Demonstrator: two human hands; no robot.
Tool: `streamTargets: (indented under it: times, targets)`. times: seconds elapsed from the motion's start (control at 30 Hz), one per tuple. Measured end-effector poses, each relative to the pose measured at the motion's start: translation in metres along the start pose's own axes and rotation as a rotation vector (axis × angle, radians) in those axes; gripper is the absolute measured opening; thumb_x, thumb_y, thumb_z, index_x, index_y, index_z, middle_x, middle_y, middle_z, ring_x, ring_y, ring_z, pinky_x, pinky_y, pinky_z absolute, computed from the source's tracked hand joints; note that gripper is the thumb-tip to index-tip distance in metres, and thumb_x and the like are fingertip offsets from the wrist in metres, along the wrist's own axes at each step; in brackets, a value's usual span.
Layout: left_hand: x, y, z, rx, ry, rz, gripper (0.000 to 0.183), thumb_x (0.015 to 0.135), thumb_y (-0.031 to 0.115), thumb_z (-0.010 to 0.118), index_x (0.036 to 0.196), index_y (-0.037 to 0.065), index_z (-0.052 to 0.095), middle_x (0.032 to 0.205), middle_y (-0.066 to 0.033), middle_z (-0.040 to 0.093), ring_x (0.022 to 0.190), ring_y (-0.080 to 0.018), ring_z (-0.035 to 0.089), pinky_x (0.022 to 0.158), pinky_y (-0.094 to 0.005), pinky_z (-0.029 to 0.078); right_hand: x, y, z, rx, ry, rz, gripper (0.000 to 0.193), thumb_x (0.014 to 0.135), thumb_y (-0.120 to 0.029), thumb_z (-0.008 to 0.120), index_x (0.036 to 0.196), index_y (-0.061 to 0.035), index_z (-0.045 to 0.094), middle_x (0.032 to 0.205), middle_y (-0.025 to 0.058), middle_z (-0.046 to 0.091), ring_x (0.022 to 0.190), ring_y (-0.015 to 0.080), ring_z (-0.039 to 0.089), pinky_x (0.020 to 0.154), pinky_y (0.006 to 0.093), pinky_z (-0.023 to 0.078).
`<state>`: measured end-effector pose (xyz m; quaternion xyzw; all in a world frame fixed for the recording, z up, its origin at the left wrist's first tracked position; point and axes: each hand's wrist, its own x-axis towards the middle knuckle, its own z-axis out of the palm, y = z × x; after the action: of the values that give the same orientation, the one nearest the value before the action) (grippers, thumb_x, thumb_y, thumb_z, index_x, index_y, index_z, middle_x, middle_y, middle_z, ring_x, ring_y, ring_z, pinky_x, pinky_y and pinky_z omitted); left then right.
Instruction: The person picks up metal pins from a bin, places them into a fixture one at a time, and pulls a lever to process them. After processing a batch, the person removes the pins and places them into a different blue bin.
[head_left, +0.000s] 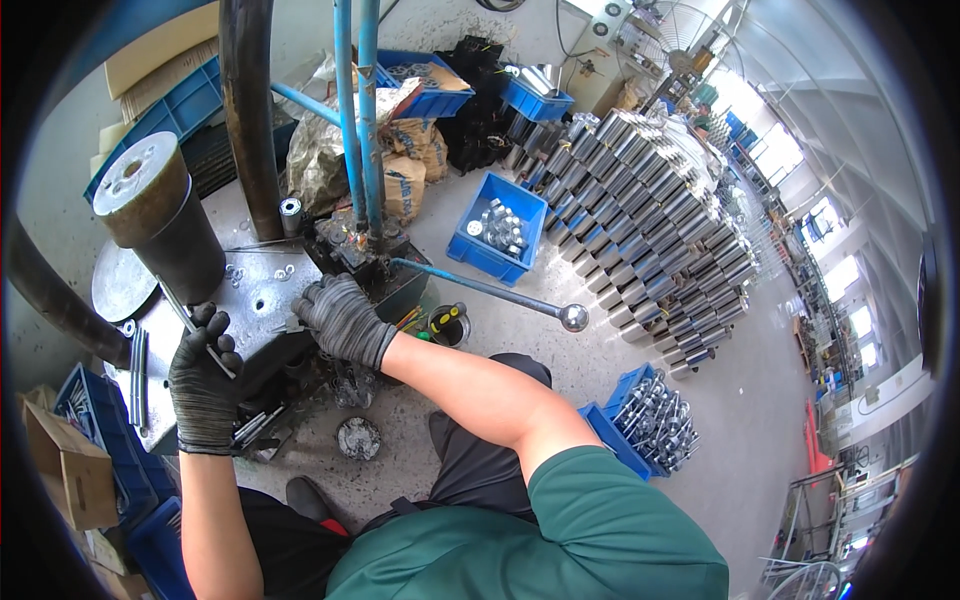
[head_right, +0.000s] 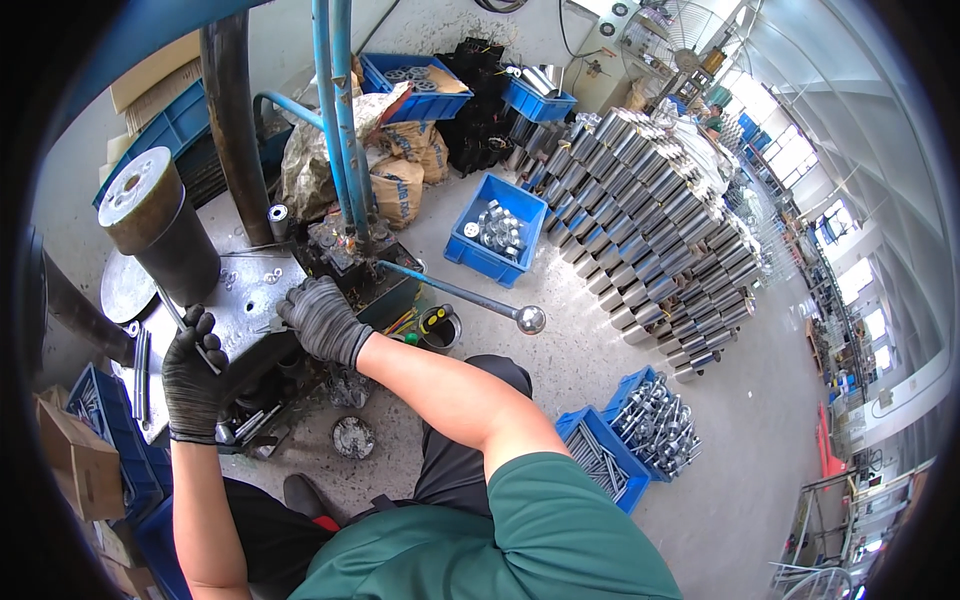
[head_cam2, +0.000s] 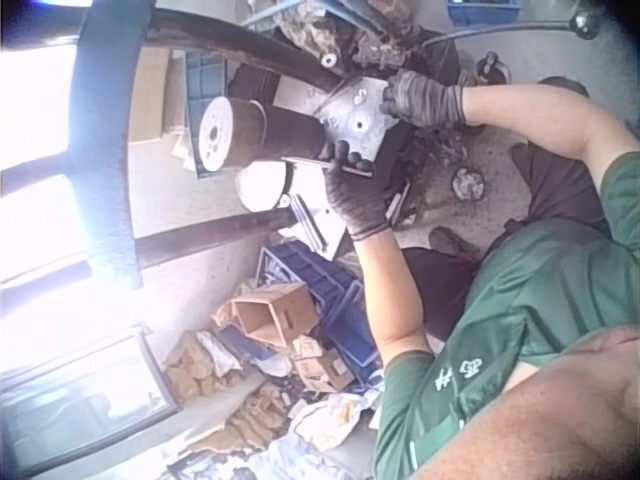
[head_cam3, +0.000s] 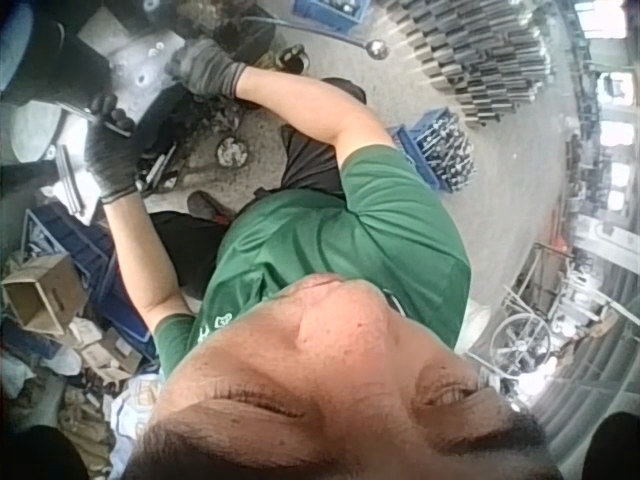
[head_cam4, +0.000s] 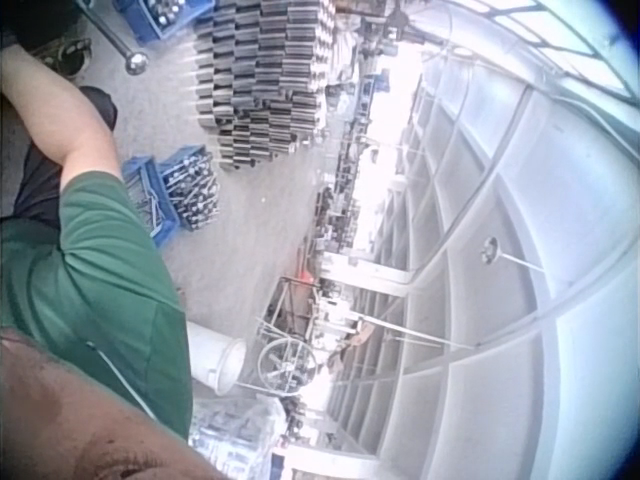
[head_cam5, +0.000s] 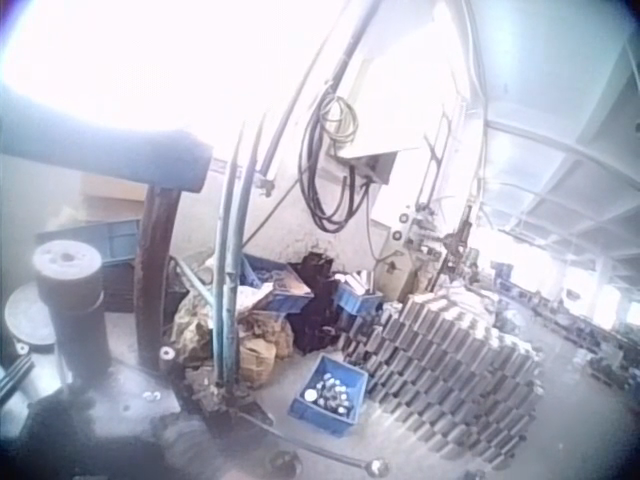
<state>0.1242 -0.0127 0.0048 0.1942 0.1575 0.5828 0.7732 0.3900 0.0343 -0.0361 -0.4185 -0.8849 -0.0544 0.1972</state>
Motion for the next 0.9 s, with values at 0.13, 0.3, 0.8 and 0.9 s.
streamTargets:
  times: [0.13, 0.3, 0.8, 0.9]
  targets:
    - [-0.001, -0.002, 0.005, 0.054, 0.065, 0.015, 0.033, 0.097, 0.008, 0.062, 0.129, 0.003, 0.058, 0.107, -0.0089, 0.071, 0.084, -0.0178, 0.072, 0.066, -0.0288, 0.063, 0.001, 0.000, -0.001, 0.005, 0.049, -0.022, 0.026, 0.077, -0.023, 0.067, 0.101, -0.0108, 0.069, 0.095, 0.0120, 0.069, 0.092, 0.0339, 0.064, 0.079, 0.0493, 0.047]
    - [-0.003, -0.006, 0.009, 0.045, 0.059, 0.014, 0.034, 0.096, 0.009, 0.064, 0.129, 0.003, 0.059, 0.107, -0.0092, 0.071, 0.084, -0.0173, 0.072, 0.065, -0.0287, 0.063, 0.001, 0.001, -0.001, 0.045, 0.072, -0.013, 0.026, 0.076, -0.023, 0.068, 0.098, -0.0105, 0.069, 0.094, 0.0120, 0.069, 0.092, 0.0338, 0.064, 0.079, 0.0495, 0.047]
    - [0.001, -0.010, 0.004, 0.086, 0.077, -0.003, 0.033, 0.097, 0.009, 0.063, 0.129, 0.002, 0.059, 0.105, -0.0089, 0.071, 0.084, -0.0174, 0.072, 0.065, -0.0284, 0.063, 0.006, -0.004, -0.002, 0.061, 0.046, 0.030, 0.022, 0.078, -0.024, 0.068, 0.097, -0.0124, 0.071, 0.095, 0.0111, 0.069, 0.094, 0.0312, 0.066, 0.081, 0.0484, 0.048]
    - [-0.001, -0.010, 0.006, 0.068, 0.047, -0.021, 0.029, 0.098, 0.008, 0.061, 0.127, 0.003, 0.059, 0.105, -0.0090, 0.071, 0.084, -0.0178, 0.073, 0.067, -0.0290, 0.064, 0.008, -0.004, -0.002, 0.090, 0.063, 0.043, 0.023, 0.077, -0.023, 0.068, 0.097, -0.0114, 0.070, 0.094, 0.0120, 0.069, 0.092, 0.0322, 0.066, 0.081, 0.0480, 0.048]
